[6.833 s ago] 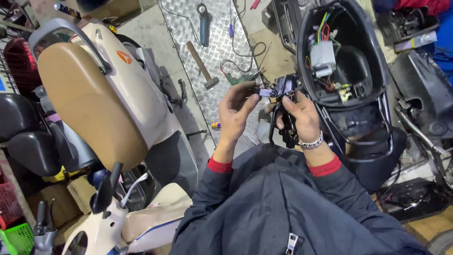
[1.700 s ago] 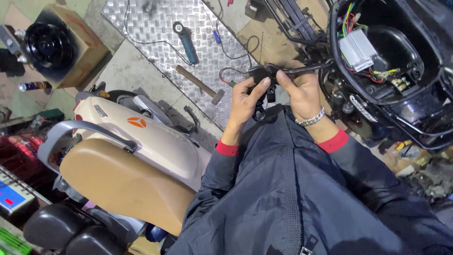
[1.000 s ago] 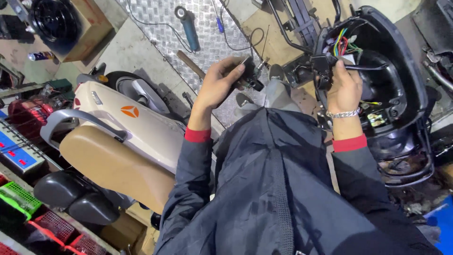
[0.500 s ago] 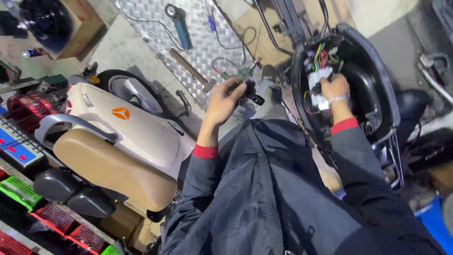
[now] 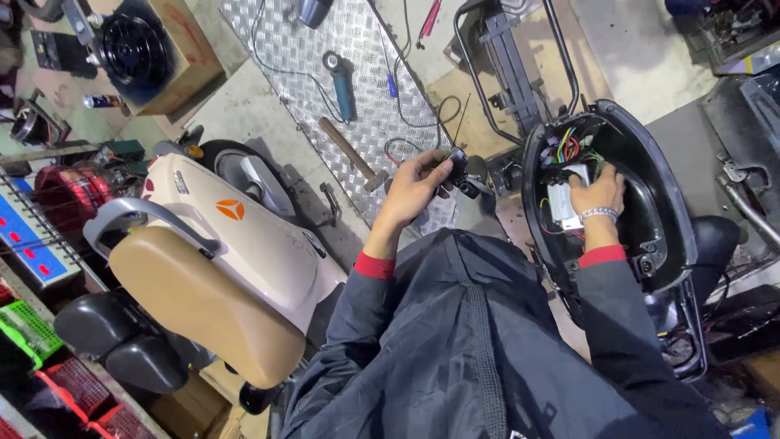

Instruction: The person is working on the electrical wiring and chassis components of a motorcycle, stripping wires and making connections.

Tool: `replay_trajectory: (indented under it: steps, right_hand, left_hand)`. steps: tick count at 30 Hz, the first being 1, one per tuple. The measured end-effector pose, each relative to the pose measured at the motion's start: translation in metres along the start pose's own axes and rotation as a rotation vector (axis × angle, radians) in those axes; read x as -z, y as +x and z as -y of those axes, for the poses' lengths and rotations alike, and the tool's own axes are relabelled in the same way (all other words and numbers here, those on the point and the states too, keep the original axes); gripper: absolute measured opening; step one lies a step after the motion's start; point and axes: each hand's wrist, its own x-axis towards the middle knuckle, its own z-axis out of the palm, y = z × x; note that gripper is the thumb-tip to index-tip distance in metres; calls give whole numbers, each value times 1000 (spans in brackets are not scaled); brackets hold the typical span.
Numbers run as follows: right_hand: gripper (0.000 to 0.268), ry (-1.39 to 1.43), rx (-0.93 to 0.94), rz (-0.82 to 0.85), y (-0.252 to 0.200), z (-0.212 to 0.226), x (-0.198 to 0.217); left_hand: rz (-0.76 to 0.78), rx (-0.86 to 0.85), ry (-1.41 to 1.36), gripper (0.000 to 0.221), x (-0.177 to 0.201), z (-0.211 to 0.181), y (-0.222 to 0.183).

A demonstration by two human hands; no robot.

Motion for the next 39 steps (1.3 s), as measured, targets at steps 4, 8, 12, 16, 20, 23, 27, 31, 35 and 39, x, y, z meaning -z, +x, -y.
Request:
replay_trajectory:
  steps: [4,8,12,16,20,23,27,31,35,39]
  right_hand:
    - [55,199,155,-137,-39,50,32]
    - [48,215,297,-137,-84,126,40]
    - [34,787,612,137,-171,236,58]
    - [45,1103,766,367,-209,300,5]
    - [47,1194,791,423,-246,362,-17]
    - [51,1195,866,347,-264,395,-28]
    - [56,1166,928,259,-283,426,-28]
    - [50,1145,989,194,-287,460,-19]
    - [51,1168,966,210,-271,496,-22]
    - [49,1262,878,196,-231,541,-29]
  left_hand:
    - [32,-10,-52,29,14,0,-1]
    - [51,-14,-24,30,48,-4,2]
    - [81,-112,-63,36,91,-28,-17]
    - [112,-261,-109,33,150,-56,-42]
    - [111,-355,-147,33,216,-59,-56]
    - [124,-455,-164,35,254,-60,-58]
    - [177,-552,-251,35,279,-69,-60]
    - [246,-634,-258,37,303,-74,-40]
    - [266,-616,-287,40,320,-95,-20]
    - [146,-555,-282,39,341,-109,27]
